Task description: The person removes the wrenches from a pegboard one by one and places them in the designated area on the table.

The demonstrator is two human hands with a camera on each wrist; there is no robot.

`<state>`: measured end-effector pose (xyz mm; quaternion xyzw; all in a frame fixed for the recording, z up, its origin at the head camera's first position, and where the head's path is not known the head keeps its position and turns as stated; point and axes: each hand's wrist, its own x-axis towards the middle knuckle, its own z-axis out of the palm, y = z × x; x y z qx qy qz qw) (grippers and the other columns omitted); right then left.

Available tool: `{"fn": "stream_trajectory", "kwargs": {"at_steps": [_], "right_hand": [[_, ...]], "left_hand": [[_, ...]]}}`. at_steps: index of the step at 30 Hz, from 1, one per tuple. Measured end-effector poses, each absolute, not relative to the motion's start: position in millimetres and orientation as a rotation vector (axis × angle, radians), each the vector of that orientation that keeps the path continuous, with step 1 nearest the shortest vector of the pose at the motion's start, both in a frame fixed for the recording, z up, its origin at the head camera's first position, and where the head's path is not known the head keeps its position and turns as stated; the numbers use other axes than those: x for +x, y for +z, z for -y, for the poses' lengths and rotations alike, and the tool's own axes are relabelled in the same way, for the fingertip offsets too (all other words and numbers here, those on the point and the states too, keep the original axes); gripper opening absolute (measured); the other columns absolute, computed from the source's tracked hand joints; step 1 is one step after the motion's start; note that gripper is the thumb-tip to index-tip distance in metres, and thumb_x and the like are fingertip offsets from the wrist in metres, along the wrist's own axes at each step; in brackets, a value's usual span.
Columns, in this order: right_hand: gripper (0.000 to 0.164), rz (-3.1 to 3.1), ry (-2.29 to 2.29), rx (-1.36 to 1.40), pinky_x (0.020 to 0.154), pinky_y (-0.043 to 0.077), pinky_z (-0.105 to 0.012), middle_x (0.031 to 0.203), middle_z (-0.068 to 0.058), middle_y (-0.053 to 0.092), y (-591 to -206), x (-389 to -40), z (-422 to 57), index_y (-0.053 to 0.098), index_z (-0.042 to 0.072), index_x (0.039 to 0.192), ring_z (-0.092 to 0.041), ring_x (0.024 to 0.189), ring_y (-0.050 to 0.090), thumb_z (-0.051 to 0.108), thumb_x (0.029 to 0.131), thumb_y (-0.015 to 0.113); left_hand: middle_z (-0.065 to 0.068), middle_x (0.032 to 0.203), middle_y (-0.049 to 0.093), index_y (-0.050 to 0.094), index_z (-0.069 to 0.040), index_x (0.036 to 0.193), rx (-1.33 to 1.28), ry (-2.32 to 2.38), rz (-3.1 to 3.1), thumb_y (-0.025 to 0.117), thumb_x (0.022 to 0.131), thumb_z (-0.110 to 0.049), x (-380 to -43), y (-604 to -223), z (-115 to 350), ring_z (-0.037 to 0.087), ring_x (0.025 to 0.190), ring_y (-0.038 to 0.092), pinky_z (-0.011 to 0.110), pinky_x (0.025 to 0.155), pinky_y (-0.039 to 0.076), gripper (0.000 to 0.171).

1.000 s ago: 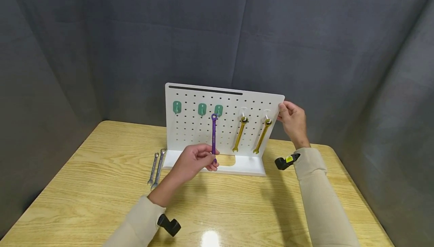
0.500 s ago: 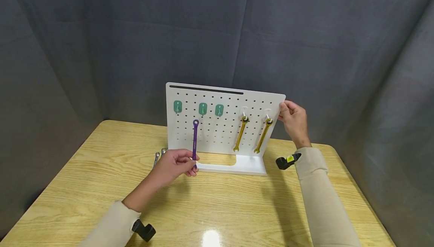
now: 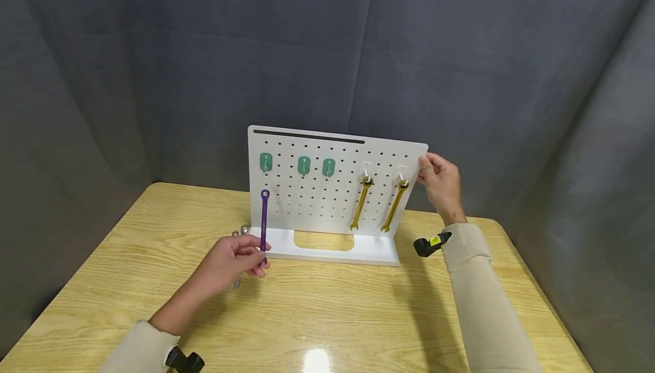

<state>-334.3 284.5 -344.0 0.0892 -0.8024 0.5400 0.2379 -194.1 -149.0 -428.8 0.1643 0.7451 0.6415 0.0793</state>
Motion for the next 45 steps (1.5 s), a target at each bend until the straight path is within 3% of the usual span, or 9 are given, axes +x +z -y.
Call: {"fn": "stream_trajectory", "kwargs": {"at_steps": [19,23,29,35,42,45], "right_hand": [[0.034,2.201,1.506,0.259,0.089,0.060,-0.034,0.119,-0.029,0.068,-334,-324,-276,0.064,-0.011,0.130,-0.005,0.089,0.069,0.014,0.108,0.055],[0.033,2.202,1.493,0.251,0.088,0.060,-0.033,0.119,-0.032,0.067,-329,-319,-273,0.063,-0.013,0.129,-0.005,0.088,0.069,0.010,0.108,0.054],[0.035,2.179,1.501,0.247,0.087,0.060,-0.030,0.119,-0.027,0.068,-345,-336,-284,0.065,-0.007,0.131,-0.003,0.088,0.068,0.018,0.108,0.056],[0.035,2.183,1.488,0.242,0.088,0.060,-0.035,0.119,-0.025,0.069,-345,-335,-284,0.067,-0.005,0.130,-0.004,0.089,0.069,0.019,0.107,0.057],[0.036,2.197,1.486,0.231,0.089,0.060,-0.031,0.119,-0.024,0.069,-345,-335,-284,0.066,-0.006,0.131,-0.004,0.089,0.068,0.020,0.107,0.056],[0.036,2.201,1.495,0.224,0.090,0.059,-0.034,0.120,-0.025,0.069,-346,-337,-285,0.065,-0.006,0.132,-0.004,0.090,0.068,0.019,0.108,0.056]], "left_hand": [[0.031,0.101,0.070,0.053,0.024,0.124,0.412,1.888,-2.249,0.061,0.100,0.003,-192,-431,188,0.022,0.085,0.074,0.035,0.076,0.064,0.033],[0.027,0.100,0.072,0.053,0.023,0.126,0.378,1.887,-2.291,0.062,0.101,0.000,-193,-433,196,0.019,0.083,0.074,0.035,0.076,0.064,0.035],[0.023,0.099,0.073,0.057,0.020,0.125,0.269,1.799,-2.453,0.065,0.100,-0.002,-196,-437,213,0.026,0.084,0.074,0.036,0.076,0.064,0.034],[0.023,0.098,0.073,0.059,0.020,0.120,0.193,1.752,-2.516,0.064,0.100,0.000,-200,-448,226,0.029,0.085,0.075,0.035,0.075,0.064,0.029],[0.025,0.098,0.072,0.057,0.022,0.120,0.175,1.775,-2.471,0.062,0.101,0.001,-204,-459,234,0.026,0.084,0.075,0.035,0.075,0.064,0.028],[0.023,0.098,0.073,0.056,0.022,0.120,0.164,1.771,-2.466,0.061,0.100,0.002,-204,-462,236,0.023,0.084,0.074,0.033,0.075,0.064,0.029]]}}
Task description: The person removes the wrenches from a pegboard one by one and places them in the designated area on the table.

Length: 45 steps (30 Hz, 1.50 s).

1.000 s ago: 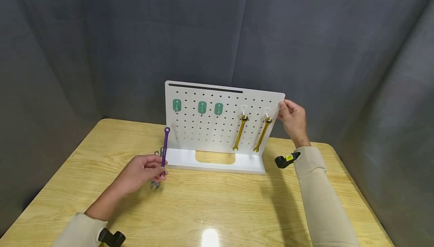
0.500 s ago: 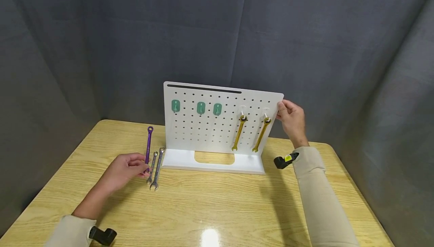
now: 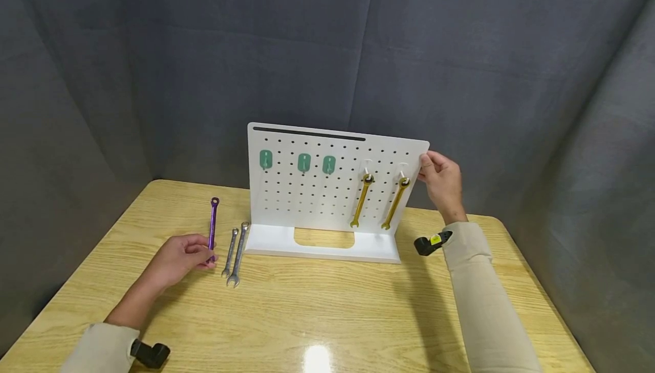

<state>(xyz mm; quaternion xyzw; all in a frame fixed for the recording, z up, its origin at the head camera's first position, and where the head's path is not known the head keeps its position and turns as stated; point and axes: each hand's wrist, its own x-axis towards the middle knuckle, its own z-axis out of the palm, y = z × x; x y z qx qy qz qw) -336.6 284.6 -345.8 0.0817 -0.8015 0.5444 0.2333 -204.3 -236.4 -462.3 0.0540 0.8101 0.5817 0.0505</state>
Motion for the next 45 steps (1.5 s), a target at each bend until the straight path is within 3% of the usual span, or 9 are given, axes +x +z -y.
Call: {"fn": "stream_trajectory", "kwargs": {"at_steps": [7,15,27,45], "right_hand": [[0.036,2.196,1.481,0.236,0.088,0.060,-0.030,0.120,-0.026,0.069,-345,-337,-285,0.065,-0.007,0.131,-0.004,0.089,0.068,0.018,0.108,0.055],[0.036,2.213,1.502,0.214,0.090,0.060,-0.033,0.121,-0.024,0.069,-345,-335,-284,0.066,-0.005,0.131,-0.006,0.091,0.069,0.020,0.107,0.056],[0.033,2.225,1.513,0.261,0.088,0.060,-0.029,0.120,-0.034,0.065,-324,-310,-271,0.062,-0.014,0.129,-0.006,0.091,0.070,0.009,0.109,0.052],[0.034,2.248,1.518,0.233,0.091,0.059,-0.031,0.122,-0.031,0.066,-321,-305,-268,0.062,-0.013,0.131,-0.006,0.093,0.069,0.011,0.108,0.053]], "left_hand": [[0.022,0.097,0.073,0.056,0.023,0.119,0.185,1.766,-2.421,0.060,0.098,0.005,-205,-468,239,0.022,0.083,0.074,0.033,0.073,0.064,0.028],[0.018,0.089,0.071,0.057,0.021,0.112,0.221,1.707,-2.332,0.061,0.099,0.006,-203,-472,243,0.027,0.082,0.073,0.035,0.071,0.064,0.021],[0.020,0.092,0.073,0.056,0.023,0.115,0.191,1.749,-2.288,0.060,0.100,0.003,-201,-476,244,0.025,0.079,0.074,0.032,0.070,0.064,0.025],[0.011,0.087,0.071,0.064,0.017,0.114,0.211,1.466,-2.592,0.059,0.103,-0.004,-193,-460,238,0.025,0.074,0.072,0.033,0.066,0.063,0.024]]}}
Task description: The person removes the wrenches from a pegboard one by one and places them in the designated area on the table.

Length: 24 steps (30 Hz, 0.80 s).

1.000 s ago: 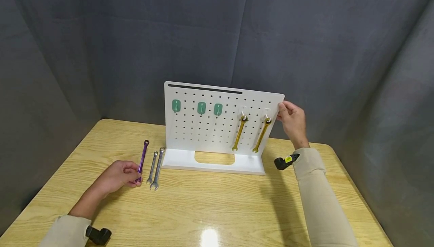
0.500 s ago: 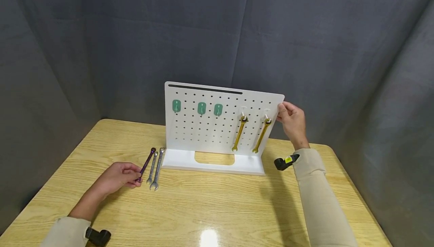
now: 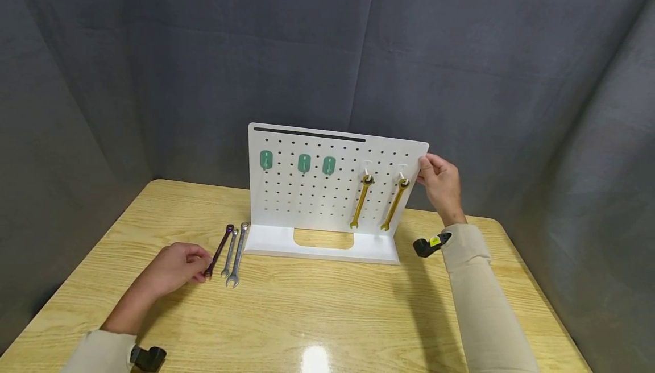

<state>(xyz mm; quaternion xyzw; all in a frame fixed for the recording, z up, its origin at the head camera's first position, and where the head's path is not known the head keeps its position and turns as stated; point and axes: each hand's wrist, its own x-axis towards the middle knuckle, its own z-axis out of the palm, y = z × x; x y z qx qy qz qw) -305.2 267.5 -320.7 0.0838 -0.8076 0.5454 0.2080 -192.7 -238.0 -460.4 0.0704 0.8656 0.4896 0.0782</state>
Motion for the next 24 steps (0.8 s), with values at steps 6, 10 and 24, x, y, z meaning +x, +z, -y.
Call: {"fn": "stream_trajectory", "kwargs": {"at_steps": [6,10,24], "right_hand": [[0.034,2.235,1.522,0.252,0.090,0.059,-0.030,0.121,-0.032,0.066,-323,-309,-270,0.062,-0.013,0.131,-0.005,0.092,0.069,0.011,0.109,0.052],[0.033,2.230,1.521,0.241,0.088,0.059,-0.028,0.120,-0.032,0.066,-322,-309,-269,0.062,-0.013,0.129,-0.005,0.091,0.069,0.010,0.108,0.053],[0.039,2.235,1.511,0.202,0.092,0.059,-0.034,0.122,-0.023,0.068,-347,-334,-284,0.065,-0.004,0.133,-0.006,0.093,0.069,0.024,0.107,0.055]], "left_hand": [[0.008,0.082,0.069,0.066,0.014,0.111,0.241,1.349,-2.688,0.059,0.104,-0.006,-191,-453,235,0.022,0.072,0.071,0.033,0.063,0.063,0.023],[0.004,0.080,0.068,0.068,0.010,0.110,0.280,1.273,-2.761,0.060,0.104,-0.010,-192,-453,232,0.018,0.069,0.069,0.031,0.058,0.059,0.022],[0.004,0.096,0.073,0.074,0.001,0.112,0.498,1.275,-2.881,0.064,0.104,-0.018,-202,-436,207,0.019,0.088,0.069,0.038,0.075,0.058,0.023]]}}
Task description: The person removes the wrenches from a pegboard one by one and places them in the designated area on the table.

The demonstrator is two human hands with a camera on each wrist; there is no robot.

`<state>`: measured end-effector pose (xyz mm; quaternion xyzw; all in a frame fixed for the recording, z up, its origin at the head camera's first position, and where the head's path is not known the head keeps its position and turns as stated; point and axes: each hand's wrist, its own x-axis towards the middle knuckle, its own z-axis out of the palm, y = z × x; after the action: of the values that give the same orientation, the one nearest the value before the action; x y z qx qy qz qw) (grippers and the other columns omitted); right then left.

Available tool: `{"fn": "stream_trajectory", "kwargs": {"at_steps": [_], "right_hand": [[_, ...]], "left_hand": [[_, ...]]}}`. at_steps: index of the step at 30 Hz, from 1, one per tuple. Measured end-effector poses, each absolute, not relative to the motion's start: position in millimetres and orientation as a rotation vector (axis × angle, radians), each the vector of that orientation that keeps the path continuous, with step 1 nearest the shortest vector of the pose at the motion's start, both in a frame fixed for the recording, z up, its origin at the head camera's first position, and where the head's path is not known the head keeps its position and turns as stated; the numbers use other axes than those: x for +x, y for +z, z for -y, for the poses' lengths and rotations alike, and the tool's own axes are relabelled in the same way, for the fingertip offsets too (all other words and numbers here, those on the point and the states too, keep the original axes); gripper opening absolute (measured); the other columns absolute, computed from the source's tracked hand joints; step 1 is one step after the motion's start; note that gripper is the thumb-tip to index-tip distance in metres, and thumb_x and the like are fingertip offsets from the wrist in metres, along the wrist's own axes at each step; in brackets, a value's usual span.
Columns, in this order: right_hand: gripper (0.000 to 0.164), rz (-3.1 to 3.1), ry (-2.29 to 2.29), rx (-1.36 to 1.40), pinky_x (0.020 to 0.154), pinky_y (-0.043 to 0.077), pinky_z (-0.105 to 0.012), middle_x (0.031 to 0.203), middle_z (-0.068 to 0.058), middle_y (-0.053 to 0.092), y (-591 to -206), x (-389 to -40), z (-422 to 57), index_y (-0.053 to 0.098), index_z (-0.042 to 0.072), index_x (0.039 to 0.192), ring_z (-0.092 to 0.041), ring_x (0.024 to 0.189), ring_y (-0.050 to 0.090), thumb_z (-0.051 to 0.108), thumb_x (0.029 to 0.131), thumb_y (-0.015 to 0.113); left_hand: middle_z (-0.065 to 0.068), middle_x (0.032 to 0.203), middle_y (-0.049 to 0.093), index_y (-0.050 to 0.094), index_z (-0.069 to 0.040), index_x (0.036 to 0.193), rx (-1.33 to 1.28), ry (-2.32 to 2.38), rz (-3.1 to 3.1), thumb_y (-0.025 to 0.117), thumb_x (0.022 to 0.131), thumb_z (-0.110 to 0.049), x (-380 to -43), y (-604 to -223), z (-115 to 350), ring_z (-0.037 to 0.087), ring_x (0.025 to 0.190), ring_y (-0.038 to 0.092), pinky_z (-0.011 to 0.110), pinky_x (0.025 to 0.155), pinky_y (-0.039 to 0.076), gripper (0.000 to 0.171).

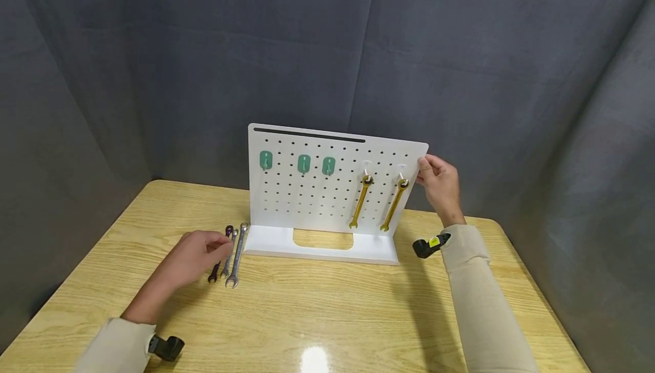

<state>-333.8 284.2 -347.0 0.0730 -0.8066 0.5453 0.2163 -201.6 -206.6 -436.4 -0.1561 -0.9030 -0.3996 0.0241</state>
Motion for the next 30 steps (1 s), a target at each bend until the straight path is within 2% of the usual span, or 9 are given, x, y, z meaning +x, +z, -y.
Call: {"fn": "stream_trajectory", "kwargs": {"at_steps": [6,14,20,24,30], "right_hand": [[0.038,2.237,1.520,0.219,0.093,0.058,-0.039,0.123,-0.023,0.068,-348,-333,-283,0.064,-0.004,0.134,-0.008,0.094,0.069,0.021,0.108,0.055],[0.039,2.244,1.500,0.217,0.091,0.059,-0.031,0.121,-0.024,0.068,-346,-331,-283,0.065,-0.006,0.131,-0.007,0.094,0.068,0.023,0.108,0.055],[0.038,2.226,1.509,0.240,0.090,0.059,-0.031,0.120,-0.026,0.067,-345,-330,-283,0.064,-0.007,0.131,-0.006,0.093,0.068,0.021,0.108,0.054],[0.038,2.223,1.518,0.248,0.089,0.059,-0.030,0.119,-0.026,0.068,-345,-331,-282,0.065,-0.008,0.130,-0.006,0.092,0.069,0.021,0.108,0.055],[0.039,2.242,1.498,0.233,0.092,0.058,-0.036,0.121,-0.025,0.067,-345,-331,-283,0.064,-0.007,0.131,-0.006,0.093,0.068,0.022,0.108,0.054]], "left_hand": [[0.004,0.101,0.073,0.073,0.001,0.115,-0.589,-1.430,2.750,0.065,0.104,-0.019,-209,-439,186,0.019,0.094,0.070,0.039,0.083,0.059,0.025],[0.001,0.098,0.074,0.076,0.000,0.110,-0.611,-1.435,2.742,0.068,0.102,-0.017,-230,-441,144,0.018,0.094,0.069,0.041,0.085,0.059,0.021],[0.004,0.105,0.074,0.075,0.001,0.114,-0.609,-1.543,2.657,0.069,0.101,-0.017,-239,-443,114,0.021,0.098,0.070,0.042,0.088,0.059,0.023],[0.003,0.104,0.074,0.075,0.000,0.114,-0.587,-1.549,2.645,0.069,0.100,-0.016,-243,-443,94,0.020,0.097,0.070,0.042,0.089,0.059,0.022],[0.005,0.109,0.074,0.074,-0.001,0.117,-0.531,-1.540,2.611,0.071,0.099,-0.011,-252,-443,67,0.023,0.103,0.071,0.041,0.091,0.059,0.022]]}}
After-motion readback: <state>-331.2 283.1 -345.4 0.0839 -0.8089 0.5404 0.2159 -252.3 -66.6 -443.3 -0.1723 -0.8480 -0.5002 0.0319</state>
